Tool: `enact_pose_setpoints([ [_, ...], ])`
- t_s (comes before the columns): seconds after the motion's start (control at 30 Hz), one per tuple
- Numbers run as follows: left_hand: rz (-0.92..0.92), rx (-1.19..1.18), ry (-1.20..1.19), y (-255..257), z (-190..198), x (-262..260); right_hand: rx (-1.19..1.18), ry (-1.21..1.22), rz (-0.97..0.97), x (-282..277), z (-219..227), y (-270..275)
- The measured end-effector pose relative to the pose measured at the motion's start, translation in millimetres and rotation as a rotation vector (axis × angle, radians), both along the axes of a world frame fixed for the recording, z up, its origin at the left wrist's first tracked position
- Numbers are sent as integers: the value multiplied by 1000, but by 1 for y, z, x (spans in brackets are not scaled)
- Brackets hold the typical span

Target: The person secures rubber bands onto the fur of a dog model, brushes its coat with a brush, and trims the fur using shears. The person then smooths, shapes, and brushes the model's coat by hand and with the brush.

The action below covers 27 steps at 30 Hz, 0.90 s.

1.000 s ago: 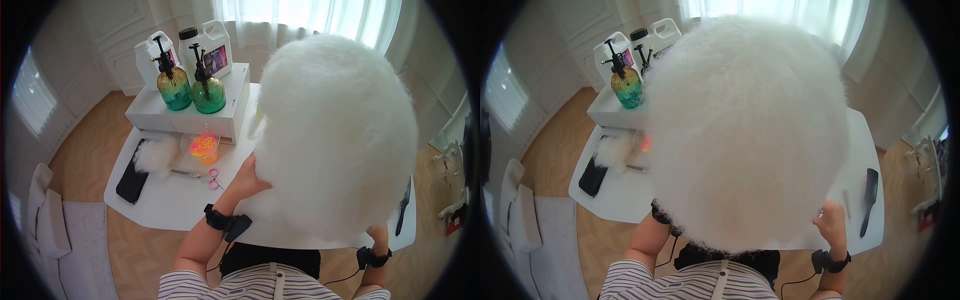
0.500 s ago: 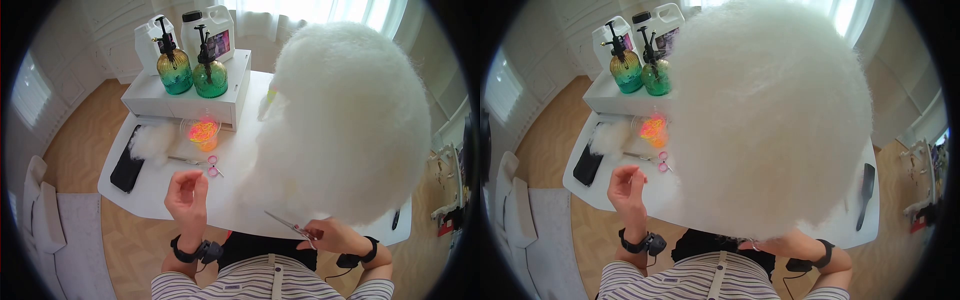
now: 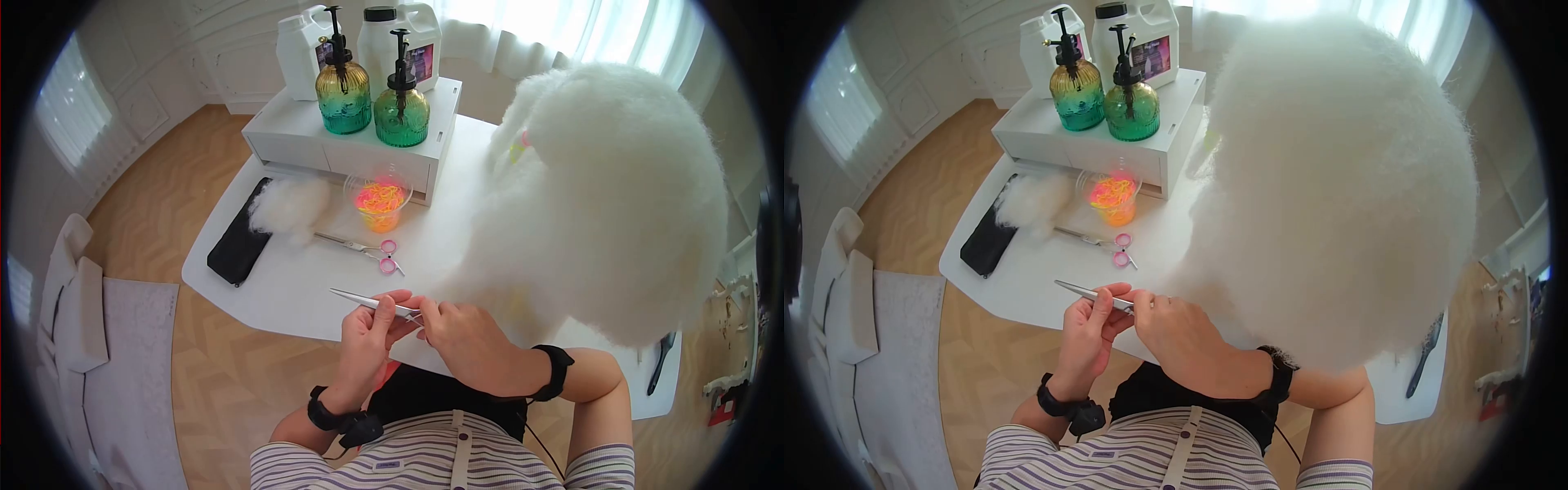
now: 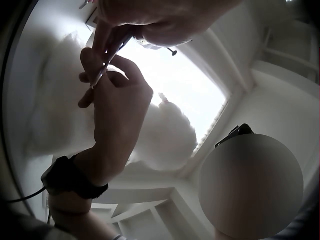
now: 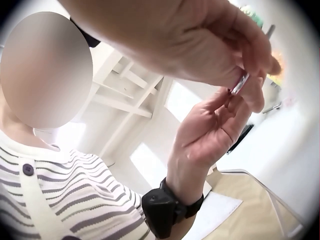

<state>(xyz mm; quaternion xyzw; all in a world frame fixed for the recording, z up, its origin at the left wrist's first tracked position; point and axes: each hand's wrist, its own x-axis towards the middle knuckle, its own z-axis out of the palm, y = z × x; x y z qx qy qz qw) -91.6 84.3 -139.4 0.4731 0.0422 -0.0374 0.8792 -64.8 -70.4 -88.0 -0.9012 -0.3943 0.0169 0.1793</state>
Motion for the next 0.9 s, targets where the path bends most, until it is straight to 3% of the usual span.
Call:
enact_pose_setpoints([
  [0.13,19,31,25,6,6,7,120,153,63,15,1,-6],
  [0.23,35,75,-14,3,10,10,-23,152,31,17,6,-9],
  [0.3,54,123,-60,3,12,14,108,222,-20,21,8,-10],
  [0.4,58,105,9,20,15,25,295,143,71,16,20,-29],
  [0.53,129,287,113,60,1,44,252,171,81,0,40,-70],
  [0.6,101,388,165,75,-11,53,334,485,151,-3,41,-92],
  [0.73,93,452,226,83,-20,69,421,482,126,-15,13,-137],
  [0.83,93,516,251,89,-25,78,303,513,-24,-26,-10,-173],
  [0.9,87,535,245,92,-27,83,232,331,-81,-30,-36,-200],
])
